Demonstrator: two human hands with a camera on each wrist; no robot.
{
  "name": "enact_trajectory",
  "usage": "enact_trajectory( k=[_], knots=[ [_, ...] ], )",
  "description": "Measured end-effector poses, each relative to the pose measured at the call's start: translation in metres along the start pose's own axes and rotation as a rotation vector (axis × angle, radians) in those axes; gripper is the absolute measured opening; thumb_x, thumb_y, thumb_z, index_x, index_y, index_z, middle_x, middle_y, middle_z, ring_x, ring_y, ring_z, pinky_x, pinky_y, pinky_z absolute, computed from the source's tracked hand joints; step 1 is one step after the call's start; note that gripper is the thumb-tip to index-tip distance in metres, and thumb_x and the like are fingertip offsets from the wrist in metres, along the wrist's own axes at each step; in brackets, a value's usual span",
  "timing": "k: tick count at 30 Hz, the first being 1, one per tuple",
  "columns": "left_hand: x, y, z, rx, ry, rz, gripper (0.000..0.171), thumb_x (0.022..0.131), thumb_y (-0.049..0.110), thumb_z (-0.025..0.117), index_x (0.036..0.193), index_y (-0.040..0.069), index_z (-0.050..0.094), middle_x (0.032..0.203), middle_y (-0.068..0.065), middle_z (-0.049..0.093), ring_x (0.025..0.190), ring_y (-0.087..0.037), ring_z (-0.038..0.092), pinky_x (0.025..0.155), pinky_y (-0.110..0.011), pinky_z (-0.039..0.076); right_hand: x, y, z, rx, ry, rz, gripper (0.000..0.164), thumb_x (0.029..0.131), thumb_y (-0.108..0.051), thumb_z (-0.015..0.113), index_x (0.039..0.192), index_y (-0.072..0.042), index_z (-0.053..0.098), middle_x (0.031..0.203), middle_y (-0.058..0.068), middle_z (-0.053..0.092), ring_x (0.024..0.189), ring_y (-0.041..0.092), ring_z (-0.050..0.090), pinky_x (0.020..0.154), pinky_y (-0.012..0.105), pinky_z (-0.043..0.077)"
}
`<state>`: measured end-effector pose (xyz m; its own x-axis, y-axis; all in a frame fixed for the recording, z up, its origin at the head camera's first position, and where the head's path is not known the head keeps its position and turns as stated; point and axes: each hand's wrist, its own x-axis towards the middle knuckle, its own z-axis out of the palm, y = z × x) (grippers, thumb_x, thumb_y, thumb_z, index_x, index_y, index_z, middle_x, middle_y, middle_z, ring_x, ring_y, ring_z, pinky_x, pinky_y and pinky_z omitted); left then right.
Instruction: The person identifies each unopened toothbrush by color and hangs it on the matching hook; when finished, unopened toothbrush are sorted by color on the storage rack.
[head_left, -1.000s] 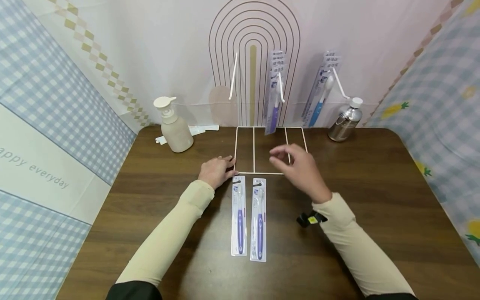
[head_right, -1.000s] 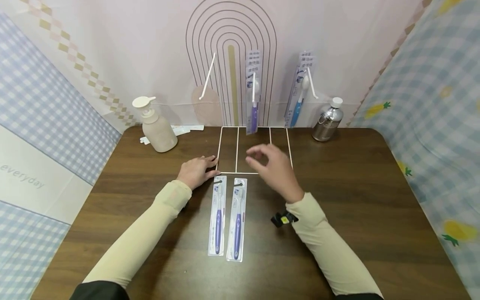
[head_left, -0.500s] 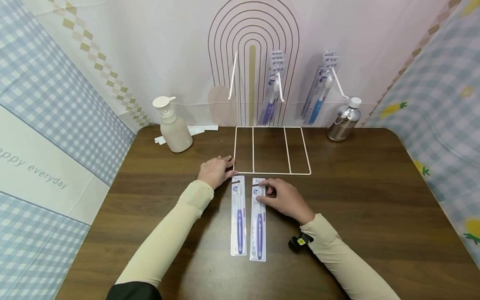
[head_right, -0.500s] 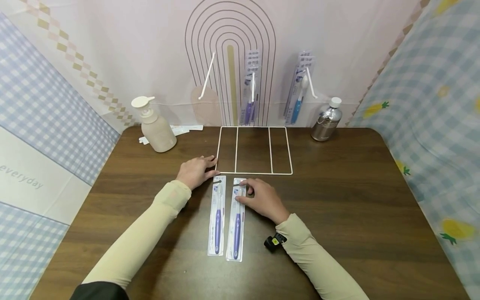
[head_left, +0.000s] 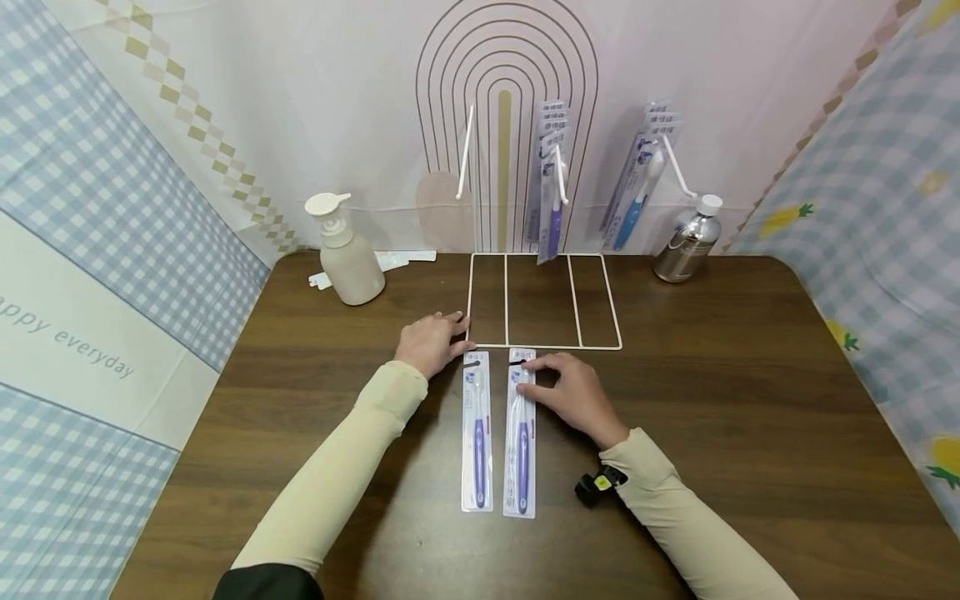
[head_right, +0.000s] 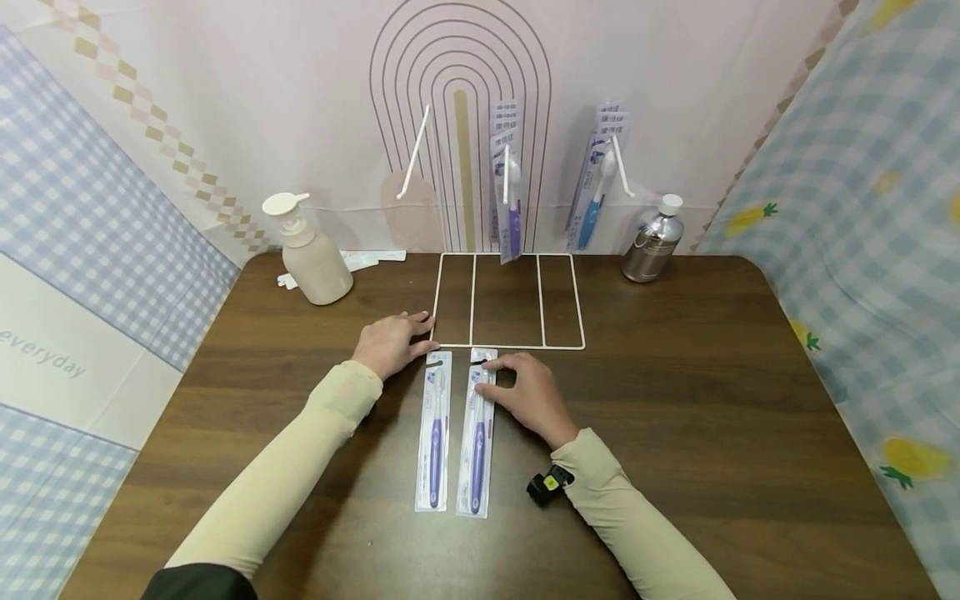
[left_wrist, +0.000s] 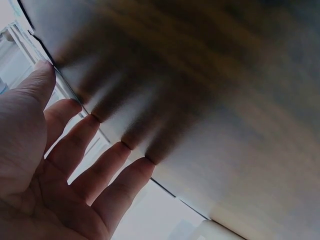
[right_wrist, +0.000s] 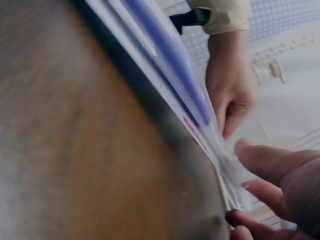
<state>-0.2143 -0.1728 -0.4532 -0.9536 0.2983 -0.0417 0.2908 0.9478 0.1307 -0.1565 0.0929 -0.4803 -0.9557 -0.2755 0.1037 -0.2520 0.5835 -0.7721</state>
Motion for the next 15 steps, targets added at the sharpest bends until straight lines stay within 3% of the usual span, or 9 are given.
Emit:
enact_trajectory(
  k=[4, 7, 15],
  knots=[
    [0.002, -0.001, 0.001, 0.002, 0.004, 0.005, 0.055, 0.099, 0.051, 0.069, 0.148, 0.025, 0.064, 0.153, 0.001, 0.058, 0.137, -0.035, 0.058, 0.094, -0.056, 0.057, 0.004, -0.005, -0.01, 0.122, 0.029, -0.017, 0.034, 0.091, -0.019, 0.086, 0.121, -0.009, 0.076, 0.1, 0.007, 0.079, 0.089, 0.02, 0.072, 0.078, 0.035, 0.055],
    [0.002, -0.002, 0.002, -0.003, 0.009, 0.007, 0.054, 0.099, 0.05, 0.069, 0.147, 0.025, 0.065, 0.153, 0.001, 0.059, 0.137, -0.035, 0.058, 0.094, -0.057, 0.057, 0.007, -0.013, -0.022, 0.192, 0.066, -0.069, 0.034, 0.092, -0.012, 0.084, 0.124, -0.007, 0.073, 0.087, 0.005, 0.076, 0.066, 0.015, 0.06, 0.058, 0.026, 0.044],
    [0.001, 0.0, 0.0, -0.006, 0.01, 0.006, 0.054, 0.1, 0.05, 0.069, 0.148, 0.025, 0.065, 0.153, 0.001, 0.058, 0.138, -0.035, 0.058, 0.094, -0.057, 0.057, 0.015, -0.047, -0.064, 0.158, 0.25, -0.3, 0.038, 0.092, -0.006, 0.083, 0.128, -0.012, 0.073, 0.088, 0.003, 0.069, 0.052, 0.013, 0.044, 0.047, 0.022, 0.036]
  ],
)
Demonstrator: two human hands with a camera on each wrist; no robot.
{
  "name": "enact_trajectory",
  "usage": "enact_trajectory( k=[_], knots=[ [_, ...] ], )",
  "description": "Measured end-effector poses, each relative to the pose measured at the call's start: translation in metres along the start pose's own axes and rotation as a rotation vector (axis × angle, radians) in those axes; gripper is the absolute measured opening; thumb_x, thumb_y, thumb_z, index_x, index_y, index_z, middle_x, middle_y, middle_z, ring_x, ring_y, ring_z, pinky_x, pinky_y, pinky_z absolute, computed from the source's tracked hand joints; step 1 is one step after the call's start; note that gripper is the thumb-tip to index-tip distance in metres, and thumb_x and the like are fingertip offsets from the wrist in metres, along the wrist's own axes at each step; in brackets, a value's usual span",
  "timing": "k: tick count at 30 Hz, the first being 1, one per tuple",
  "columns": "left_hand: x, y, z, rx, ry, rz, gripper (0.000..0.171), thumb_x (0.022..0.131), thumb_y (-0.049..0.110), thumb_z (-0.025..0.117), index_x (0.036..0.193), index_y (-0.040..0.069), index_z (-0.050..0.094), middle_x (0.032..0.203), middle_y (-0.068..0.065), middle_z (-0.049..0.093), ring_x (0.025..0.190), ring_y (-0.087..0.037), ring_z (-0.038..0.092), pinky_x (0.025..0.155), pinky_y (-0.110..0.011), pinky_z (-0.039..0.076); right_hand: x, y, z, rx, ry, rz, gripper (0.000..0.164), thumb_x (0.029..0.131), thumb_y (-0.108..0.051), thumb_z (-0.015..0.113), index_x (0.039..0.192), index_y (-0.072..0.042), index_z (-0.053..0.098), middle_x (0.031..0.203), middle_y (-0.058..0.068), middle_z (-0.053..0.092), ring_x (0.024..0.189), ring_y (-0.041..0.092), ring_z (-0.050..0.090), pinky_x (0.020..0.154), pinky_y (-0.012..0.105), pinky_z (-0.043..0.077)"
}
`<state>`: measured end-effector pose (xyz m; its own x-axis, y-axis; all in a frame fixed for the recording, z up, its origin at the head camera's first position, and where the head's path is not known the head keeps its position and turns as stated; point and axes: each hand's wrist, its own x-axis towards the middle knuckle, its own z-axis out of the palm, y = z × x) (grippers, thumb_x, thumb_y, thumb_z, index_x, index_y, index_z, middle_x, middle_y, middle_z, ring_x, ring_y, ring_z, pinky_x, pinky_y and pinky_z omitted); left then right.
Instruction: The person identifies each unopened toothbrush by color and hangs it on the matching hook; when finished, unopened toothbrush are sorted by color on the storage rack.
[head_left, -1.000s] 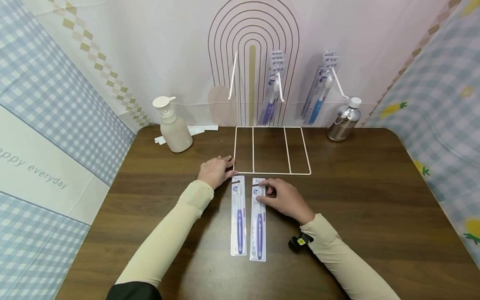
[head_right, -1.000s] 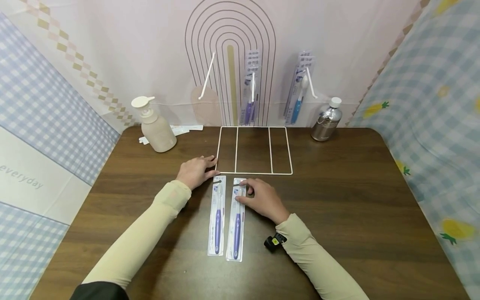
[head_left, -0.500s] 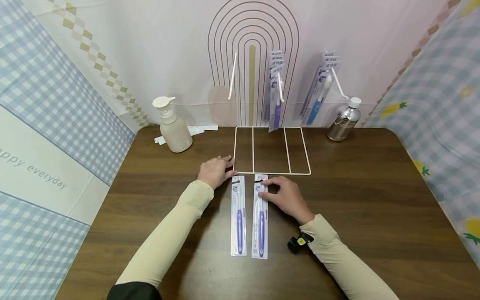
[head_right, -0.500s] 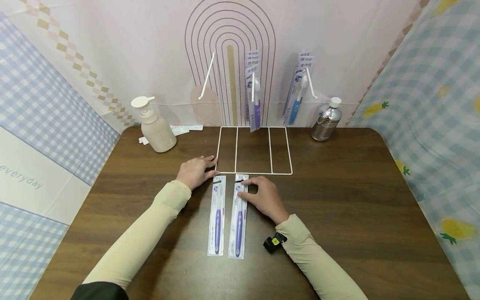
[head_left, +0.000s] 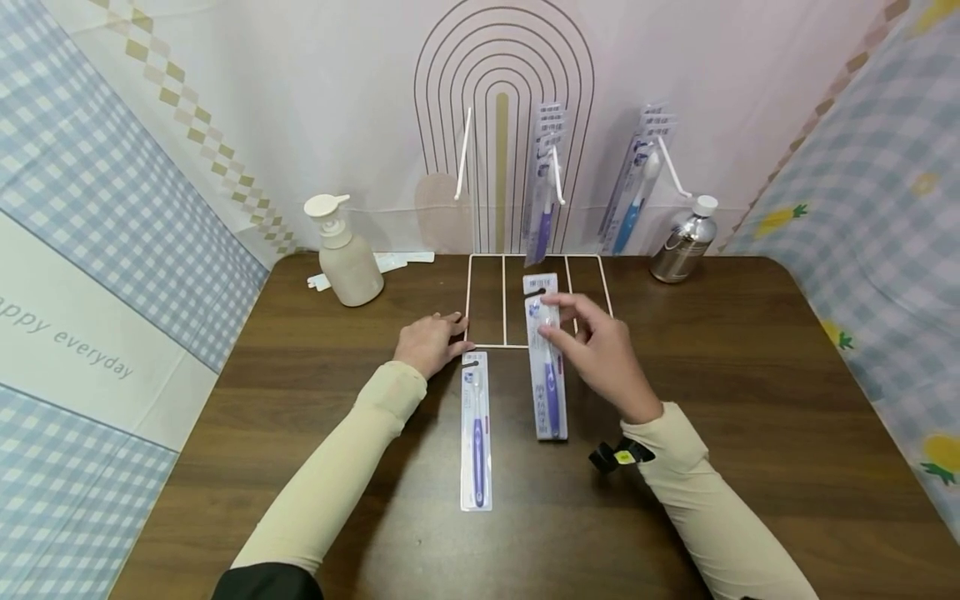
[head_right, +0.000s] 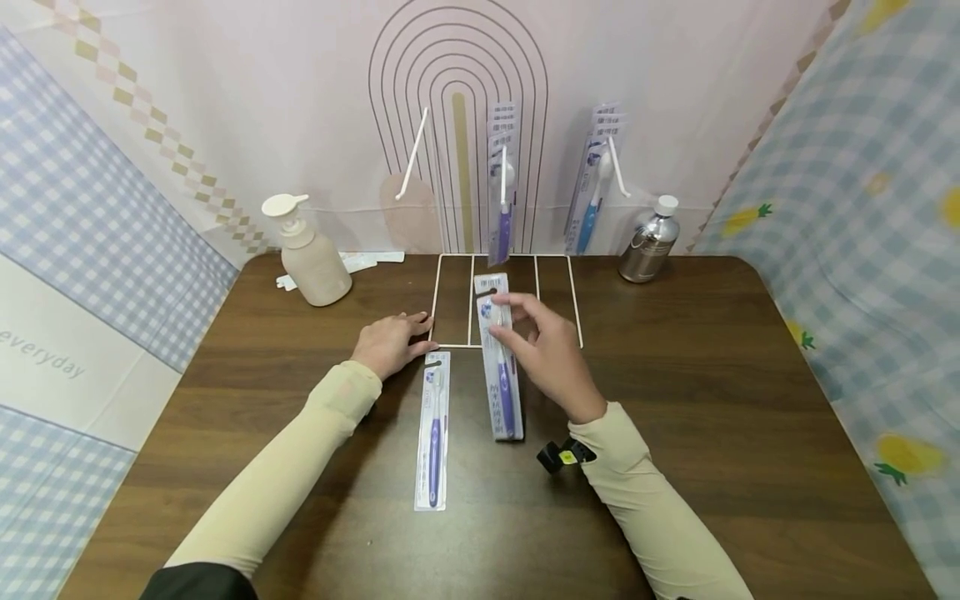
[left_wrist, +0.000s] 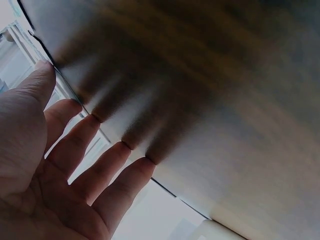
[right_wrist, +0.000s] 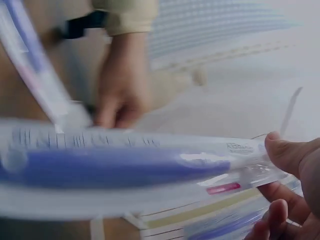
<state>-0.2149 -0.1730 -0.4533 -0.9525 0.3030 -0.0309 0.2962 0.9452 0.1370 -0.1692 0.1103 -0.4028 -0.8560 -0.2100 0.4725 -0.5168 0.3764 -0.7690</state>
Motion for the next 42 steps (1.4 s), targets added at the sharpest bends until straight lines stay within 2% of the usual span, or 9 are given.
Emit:
enact_trajectory(
  k=[4, 8, 13, 17, 24, 33, 42],
  knots=[
    [-0.001, 0.0, 0.0, 0.0, 0.004, 0.001, 0.054, 0.1, 0.05, 0.069, 0.147, 0.024, 0.065, 0.153, 0.001, 0.059, 0.138, -0.035, 0.058, 0.094, -0.057, 0.057, 0.017, -0.023, -0.018, -0.006, 0.09, -0.112, 0.04, 0.092, -0.005, 0.082, 0.129, -0.013, 0.073, 0.087, 0.001, 0.066, 0.052, 0.011, 0.041, 0.046, 0.022, 0.033],
    [0.0, 0.0, 0.0, -0.01, 0.003, 0.002, 0.054, 0.1, 0.05, 0.069, 0.147, 0.024, 0.066, 0.153, 0.001, 0.059, 0.138, -0.035, 0.058, 0.094, -0.058, 0.056, 0.032, -0.043, -0.031, -0.005, 0.159, -0.184, 0.041, 0.092, -0.004, 0.082, 0.131, -0.012, 0.073, 0.088, 0.001, 0.065, 0.051, 0.011, 0.039, 0.047, 0.021, 0.031],
    [0.0, -0.001, 0.0, -0.006, 0.004, 0.0, 0.054, 0.1, 0.05, 0.069, 0.146, 0.023, 0.067, 0.152, 0.0, 0.06, 0.137, -0.035, 0.058, 0.093, -0.058, 0.057, 0.049, -0.052, -0.034, 0.013, 0.211, -0.17, 0.04, 0.093, -0.006, 0.081, 0.132, -0.013, 0.073, 0.093, 0.003, 0.066, 0.053, 0.013, 0.038, 0.05, 0.023, 0.03],
    [0.0, -0.001, 0.002, 0.005, 0.004, 0.002, 0.054, 0.1, 0.05, 0.069, 0.146, 0.024, 0.067, 0.152, 0.001, 0.06, 0.138, -0.035, 0.058, 0.093, -0.058, 0.057, 0.06, -0.048, -0.028, 0.038, 0.226, -0.125, 0.041, 0.094, -0.007, 0.081, 0.133, -0.015, 0.073, 0.098, 0.006, 0.065, 0.053, 0.014, 0.036, 0.05, 0.023, 0.029],
    [0.0, -0.001, 0.003, -0.003, 0.006, 0.011, 0.054, 0.1, 0.05, 0.069, 0.146, 0.023, 0.067, 0.152, 0.0, 0.06, 0.137, -0.037, 0.058, 0.092, -0.058, 0.057, 0.076, -0.031, -0.019, 0.04, 0.22, -0.096, 0.038, 0.096, -0.011, 0.08, 0.133, -0.012, 0.072, 0.101, 0.008, 0.067, 0.053, 0.012, 0.038, 0.049, 0.022, 0.033],
    [0.0, -0.002, 0.002, -0.025, 0.03, 0.008, 0.053, 0.099, 0.049, 0.07, 0.145, 0.023, 0.067, 0.152, 0.0, 0.06, 0.135, -0.038, 0.059, 0.091, -0.059, 0.057, 0.111, -0.009, -0.009, 0.063, 0.273, -0.014, 0.038, 0.095, -0.012, 0.081, 0.132, -0.011, 0.071, 0.109, 0.015, 0.071, 0.054, 0.012, 0.038, 0.052, 0.021, 0.033],
    [0.0, -0.002, 0.004, -0.022, 0.034, 0.016, 0.053, 0.099, 0.049, 0.071, 0.145, 0.023, 0.068, 0.151, 0.0, 0.061, 0.134, -0.036, 0.061, 0.09, -0.058, 0.058, 0.135, 0.003, -0.006, 0.068, 0.274, 0.03, 0.036, 0.099, -0.016, 0.077, 0.134, -0.014, 0.071, 0.108, 0.009, 0.068, 0.058, 0.015, 0.04, 0.056, 0.025, 0.037]
  ],
)
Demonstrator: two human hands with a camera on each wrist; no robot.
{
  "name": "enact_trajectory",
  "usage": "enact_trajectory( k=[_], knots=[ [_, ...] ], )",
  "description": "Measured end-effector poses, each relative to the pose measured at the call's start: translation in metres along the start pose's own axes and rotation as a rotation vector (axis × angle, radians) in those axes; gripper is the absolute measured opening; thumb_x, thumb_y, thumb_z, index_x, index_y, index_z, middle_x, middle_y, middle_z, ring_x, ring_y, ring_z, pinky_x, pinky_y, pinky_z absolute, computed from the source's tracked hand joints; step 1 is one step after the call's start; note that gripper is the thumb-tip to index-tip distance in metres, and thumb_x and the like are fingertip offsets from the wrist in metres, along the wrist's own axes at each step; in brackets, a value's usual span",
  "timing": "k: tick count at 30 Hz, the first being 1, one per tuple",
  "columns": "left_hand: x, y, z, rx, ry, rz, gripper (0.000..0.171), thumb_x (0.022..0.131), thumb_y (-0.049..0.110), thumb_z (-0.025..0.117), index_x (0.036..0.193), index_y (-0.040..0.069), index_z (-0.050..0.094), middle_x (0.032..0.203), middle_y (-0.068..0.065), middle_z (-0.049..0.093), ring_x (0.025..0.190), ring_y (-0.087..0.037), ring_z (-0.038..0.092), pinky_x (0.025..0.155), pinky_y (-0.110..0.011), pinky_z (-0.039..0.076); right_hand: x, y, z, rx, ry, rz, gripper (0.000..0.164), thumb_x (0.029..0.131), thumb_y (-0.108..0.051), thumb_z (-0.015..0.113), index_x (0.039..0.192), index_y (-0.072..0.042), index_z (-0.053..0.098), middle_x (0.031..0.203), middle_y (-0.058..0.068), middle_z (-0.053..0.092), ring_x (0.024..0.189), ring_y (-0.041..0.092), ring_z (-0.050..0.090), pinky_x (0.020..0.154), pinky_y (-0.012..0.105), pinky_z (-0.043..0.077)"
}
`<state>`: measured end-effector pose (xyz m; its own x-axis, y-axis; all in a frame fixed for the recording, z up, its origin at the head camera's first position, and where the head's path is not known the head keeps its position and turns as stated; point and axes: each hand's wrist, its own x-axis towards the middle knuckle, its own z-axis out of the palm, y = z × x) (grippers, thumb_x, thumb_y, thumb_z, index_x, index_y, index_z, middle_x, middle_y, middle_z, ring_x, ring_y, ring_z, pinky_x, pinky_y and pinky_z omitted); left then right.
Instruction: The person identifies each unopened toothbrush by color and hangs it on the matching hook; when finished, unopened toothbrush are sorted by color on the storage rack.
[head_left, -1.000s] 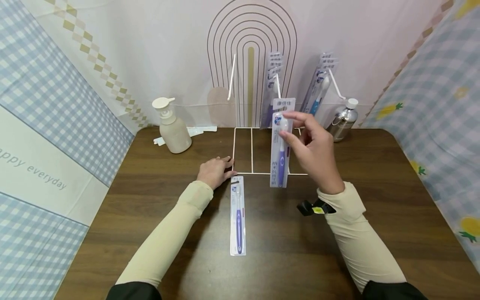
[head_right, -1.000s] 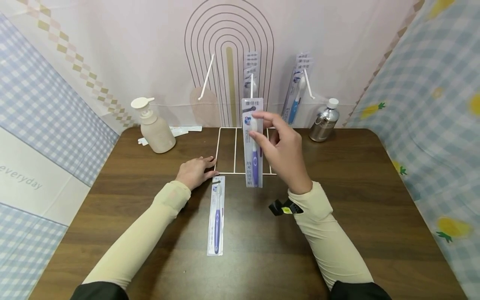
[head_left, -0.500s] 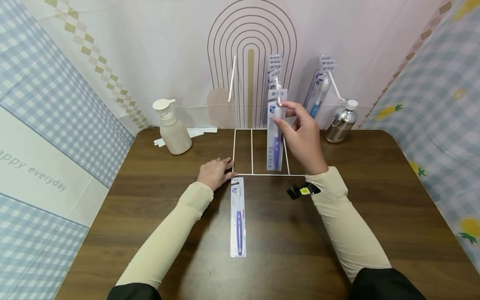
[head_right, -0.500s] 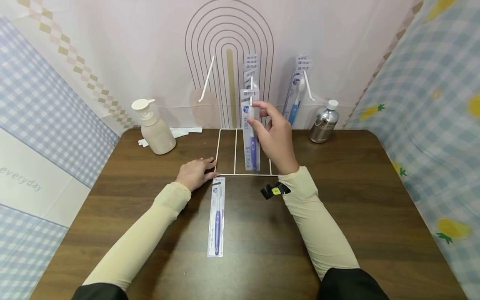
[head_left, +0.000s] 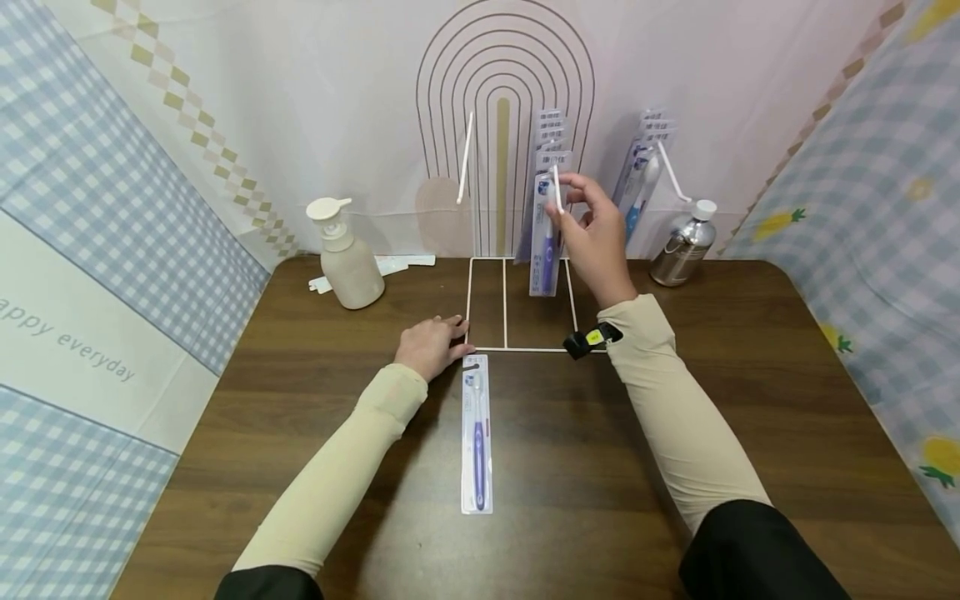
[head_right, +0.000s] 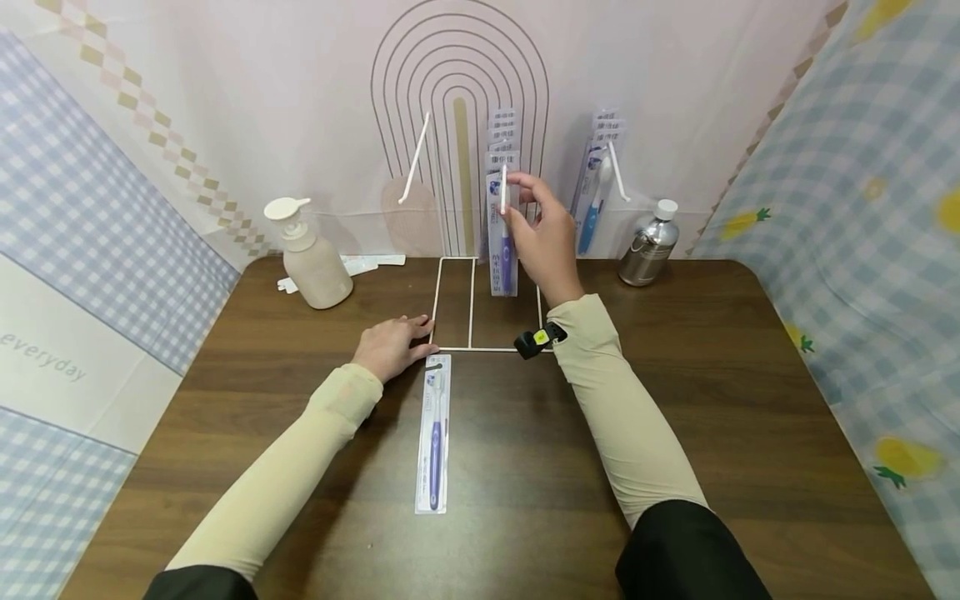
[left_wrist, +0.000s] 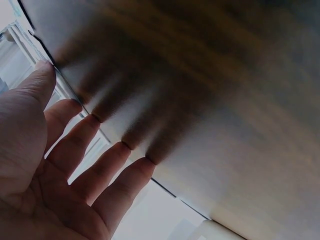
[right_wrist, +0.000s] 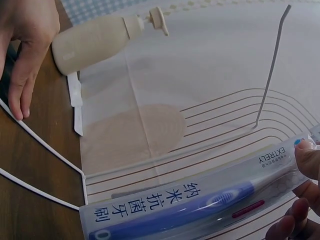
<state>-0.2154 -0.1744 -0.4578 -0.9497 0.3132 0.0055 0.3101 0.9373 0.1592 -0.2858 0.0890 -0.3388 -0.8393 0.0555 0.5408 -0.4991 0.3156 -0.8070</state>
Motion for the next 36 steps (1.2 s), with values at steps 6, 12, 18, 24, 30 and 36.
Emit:
enact_trajectory(
  k=[6, 12, 18, 24, 30, 36],
  knots=[
    [0.0, 0.002, -0.001, -0.003, -0.01, 0.0, 0.054, 0.099, 0.049, 0.071, 0.146, 0.022, 0.067, 0.151, 0.0, 0.06, 0.135, -0.037, 0.06, 0.092, -0.058, 0.057, 0.004, 0.003, -0.002, -0.008, 0.007, 0.004, 0.037, 0.098, -0.018, 0.079, 0.134, -0.013, 0.07, 0.11, 0.01, 0.07, 0.058, 0.012, 0.042, 0.057, 0.024, 0.039],
    [0.0, 0.003, -0.002, -0.004, -0.016, -0.006, 0.054, 0.099, 0.049, 0.071, 0.146, 0.023, 0.067, 0.152, 0.0, 0.06, 0.136, -0.036, 0.059, 0.092, -0.059, 0.057, -0.001, 0.002, -0.006, -0.059, 0.012, -0.035, 0.045, 0.095, -0.018, 0.082, 0.138, -0.015, 0.07, 0.126, 0.012, 0.064, 0.067, 0.015, 0.047, 0.063, 0.023, 0.041],
    [0.001, 0.003, -0.001, -0.007, -0.018, -0.002, 0.054, 0.099, 0.049, 0.071, 0.146, 0.023, 0.067, 0.152, 0.0, 0.06, 0.136, -0.036, 0.059, 0.092, -0.058, 0.057, -0.031, 0.003, -0.001, -0.081, 0.013, -0.073, 0.049, 0.09, -0.013, 0.084, 0.137, -0.013, 0.069, 0.128, 0.013, 0.05, 0.077, 0.019, 0.045, 0.069, 0.025, 0.04],
    [0.002, 0.001, -0.001, -0.001, -0.025, -0.007, 0.054, 0.1, 0.049, 0.07, 0.147, 0.023, 0.066, 0.153, 0.0, 0.059, 0.137, -0.037, 0.058, 0.096, -0.058, 0.056, -0.082, 0.009, 0.018, -0.124, -0.229, -0.058, 0.035, 0.091, -0.014, 0.084, 0.124, -0.01, 0.075, 0.115, 0.018, 0.06, 0.074, 0.026, 0.052, 0.064, 0.031, 0.044],
    [0.002, 0.001, -0.002, 0.008, -0.032, -0.005, 0.054, 0.101, 0.048, 0.068, 0.149, 0.022, 0.064, 0.154, -0.001, 0.057, 0.138, -0.037, 0.058, 0.096, -0.059, 0.055, -0.129, 0.022, 0.042, -0.232, -0.507, 0.004, 0.032, 0.092, -0.024, 0.084, 0.121, -0.012, 0.078, 0.105, 0.014, 0.067, 0.084, 0.026, 0.058, 0.073, 0.038, 0.048],
    [0.001, 0.001, -0.003, 0.012, -0.043, -0.018, 0.055, 0.101, 0.048, 0.068, 0.15, 0.023, 0.062, 0.155, 0.0, 0.057, 0.139, -0.036, 0.056, 0.098, -0.059, 0.055, -0.161, 0.035, 0.06, -0.318, -0.664, 0.076, 0.04, 0.091, -0.033, 0.085, 0.122, -0.008, 0.078, 0.093, 0.005, 0.062, 0.08, 0.017, 0.055, 0.071, 0.035, 0.047]
  ],
)
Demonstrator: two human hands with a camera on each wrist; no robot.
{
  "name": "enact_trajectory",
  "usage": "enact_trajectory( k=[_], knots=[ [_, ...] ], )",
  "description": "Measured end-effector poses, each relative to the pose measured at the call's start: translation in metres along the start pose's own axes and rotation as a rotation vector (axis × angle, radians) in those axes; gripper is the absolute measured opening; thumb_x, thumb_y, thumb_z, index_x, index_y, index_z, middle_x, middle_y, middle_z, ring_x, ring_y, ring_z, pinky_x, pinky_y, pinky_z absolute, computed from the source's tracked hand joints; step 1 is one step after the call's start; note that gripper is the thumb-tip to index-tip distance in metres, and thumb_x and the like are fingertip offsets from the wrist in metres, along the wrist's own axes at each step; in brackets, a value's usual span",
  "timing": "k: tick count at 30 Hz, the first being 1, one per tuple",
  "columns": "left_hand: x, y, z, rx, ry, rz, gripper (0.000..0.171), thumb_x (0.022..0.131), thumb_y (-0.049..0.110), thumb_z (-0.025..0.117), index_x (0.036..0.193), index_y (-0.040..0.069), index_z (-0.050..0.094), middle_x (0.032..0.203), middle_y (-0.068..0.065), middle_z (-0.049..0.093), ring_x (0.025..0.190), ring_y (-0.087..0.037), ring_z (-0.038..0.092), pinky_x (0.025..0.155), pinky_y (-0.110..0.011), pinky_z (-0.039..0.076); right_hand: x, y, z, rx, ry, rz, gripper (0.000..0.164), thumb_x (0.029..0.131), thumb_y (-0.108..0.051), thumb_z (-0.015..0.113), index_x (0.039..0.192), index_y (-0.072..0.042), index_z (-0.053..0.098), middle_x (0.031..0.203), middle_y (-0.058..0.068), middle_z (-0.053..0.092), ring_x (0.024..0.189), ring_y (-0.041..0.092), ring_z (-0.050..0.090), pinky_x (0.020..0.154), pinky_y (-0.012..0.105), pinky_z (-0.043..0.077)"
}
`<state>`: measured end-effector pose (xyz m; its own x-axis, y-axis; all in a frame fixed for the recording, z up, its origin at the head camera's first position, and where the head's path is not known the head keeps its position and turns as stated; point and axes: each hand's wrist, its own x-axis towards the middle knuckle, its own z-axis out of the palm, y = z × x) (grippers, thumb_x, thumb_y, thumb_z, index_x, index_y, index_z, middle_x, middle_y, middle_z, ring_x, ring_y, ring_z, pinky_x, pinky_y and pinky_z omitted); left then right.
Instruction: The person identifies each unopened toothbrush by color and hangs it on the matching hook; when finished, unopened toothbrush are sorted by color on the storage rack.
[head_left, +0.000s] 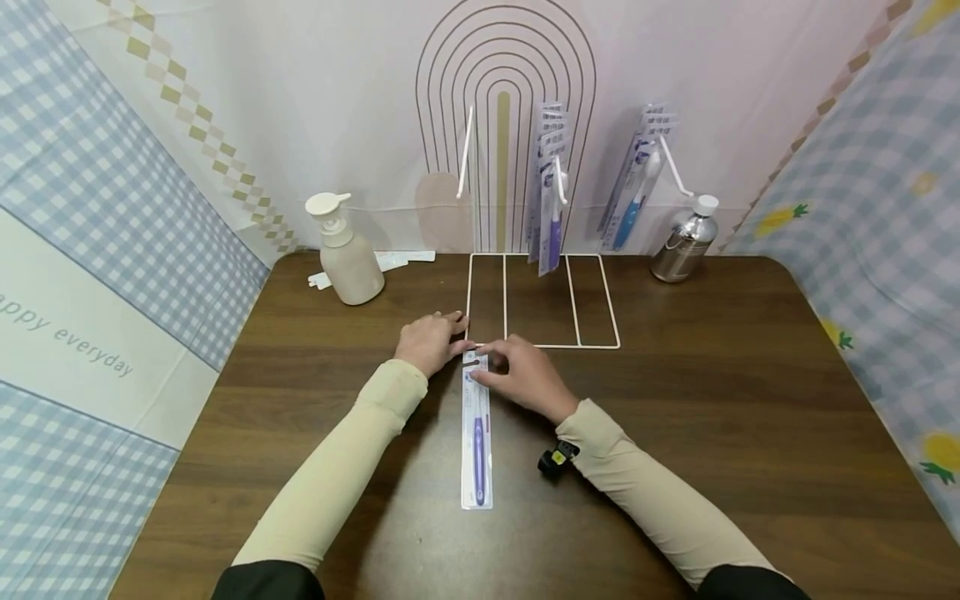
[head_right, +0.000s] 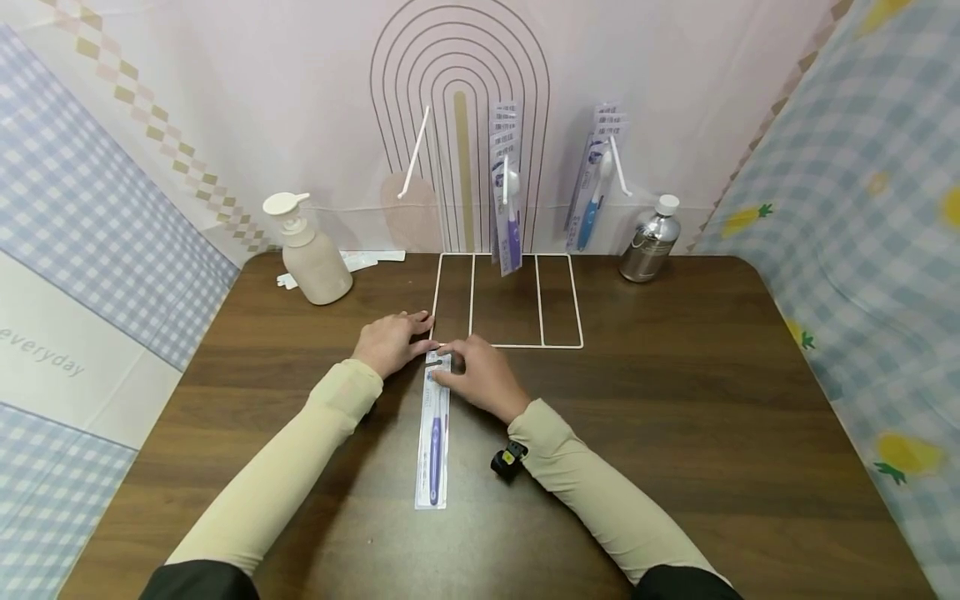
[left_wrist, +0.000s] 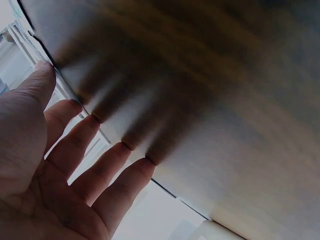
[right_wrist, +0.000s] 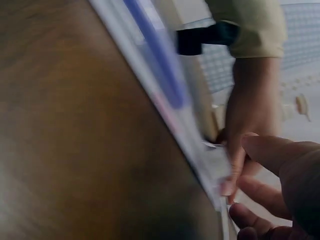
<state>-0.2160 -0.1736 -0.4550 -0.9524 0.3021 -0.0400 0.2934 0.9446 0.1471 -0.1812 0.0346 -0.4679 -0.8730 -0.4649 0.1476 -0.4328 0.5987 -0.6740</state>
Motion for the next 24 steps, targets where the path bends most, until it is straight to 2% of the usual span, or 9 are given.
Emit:
enact_trajectory(
  k=[4, 9, 13, 16, 18, 20, 24],
  knots=[
    [0.0, 0.0, 0.0, 0.0, -0.002, 0.001, 0.055, 0.101, 0.048, 0.068, 0.15, 0.024, 0.063, 0.155, 0.0, 0.057, 0.139, -0.036, 0.056, 0.097, -0.06, 0.055, -0.005, 0.002, 0.011, -0.043, -0.042, 0.041, 0.041, 0.09, -0.038, 0.086, 0.123, -0.014, 0.079, 0.09, 0.001, 0.058, 0.076, 0.014, 0.052, 0.066, 0.032, 0.044],
    [0.0, 0.0, 0.001, 0.006, 0.008, 0.003, 0.055, 0.1, 0.049, 0.069, 0.149, 0.024, 0.064, 0.154, 0.0, 0.058, 0.138, -0.036, 0.058, 0.095, -0.059, 0.056, -0.008, 0.002, 0.014, -0.039, -0.025, 0.027, 0.038, 0.087, -0.038, 0.088, 0.118, -0.017, 0.081, 0.093, 0.002, 0.06, 0.075, 0.013, 0.051, 0.064, 0.032, 0.043],
    [0.001, 0.001, 0.001, 0.008, 0.015, 0.008, 0.054, 0.1, 0.049, 0.069, 0.148, 0.024, 0.065, 0.153, 0.0, 0.059, 0.137, -0.036, 0.059, 0.093, -0.059, 0.056, -0.011, 0.005, 0.013, -0.023, -0.016, -0.01, 0.037, 0.087, -0.035, 0.089, 0.116, -0.014, 0.082, 0.1, 0.005, 0.063, 0.078, 0.016, 0.053, 0.068, 0.034, 0.045],
    [0.001, 0.0, 0.002, 0.009, 0.021, 0.015, 0.054, 0.1, 0.05, 0.069, 0.148, 0.024, 0.065, 0.153, 0.0, 0.059, 0.136, -0.036, 0.059, 0.093, -0.059, 0.057, -0.014, 0.006, 0.009, -0.001, -0.009, -0.037, 0.036, 0.087, -0.032, 0.089, 0.116, -0.013, 0.082, 0.106, 0.007, 0.066, 0.086, 0.02, 0.059, 0.077, 0.038, 0.049],
    [0.001, 0.0, 0.002, 0.01, 0.023, 0.015, 0.054, 0.1, 0.049, 0.069, 0.148, 0.024, 0.065, 0.152, 0.0, 0.06, 0.136, -0.035, 0.06, 0.093, -0.059, 0.057, -0.016, 0.007, 0.004, 0.032, -0.006, -0.049, 0.034, 0.088, -0.03, 0.088, 0.117, -0.013, 0.082, 0.11, 0.007, 0.071, 0.096, 0.022, 0.065, 0.085, 0.04, 0.052],
    [0.0, -0.001, 0.002, 0.01, 0.025, 0.015, 0.053, 0.1, 0.049, 0.069, 0.148, 0.024, 0.065, 0.152, 0.0, 0.06, 0.136, -0.035, 0.059, 0.093, -0.058, 0.057, -0.018, 0.007, -0.002, 0.091, -0.014, -0.049, 0.033, 0.089, -0.026, 0.087, 0.118, -0.012, 0.08, 0.108, 0.005, 0.075, 0.098, 0.021, 0.069, 0.088, 0.039, 0.054],
    [0.0, -0.002, 0.003, 0.003, 0.033, 0.013, 0.053, 0.1, 0.048, 0.07, 0.147, 0.024, 0.066, 0.151, 0.0, 0.06, 0.136, -0.035, 0.06, 0.093, -0.058, 0.057, -0.022, 0.007, -0.019, 0.228, -0.047, -0.029, 0.031, 0.093, -0.018, 0.083, 0.123, -0.01, 0.077, 0.092, 0.0, 0.077, 0.086, 0.014, 0.072, 0.079, 0.033, 0.056]
  ],
)
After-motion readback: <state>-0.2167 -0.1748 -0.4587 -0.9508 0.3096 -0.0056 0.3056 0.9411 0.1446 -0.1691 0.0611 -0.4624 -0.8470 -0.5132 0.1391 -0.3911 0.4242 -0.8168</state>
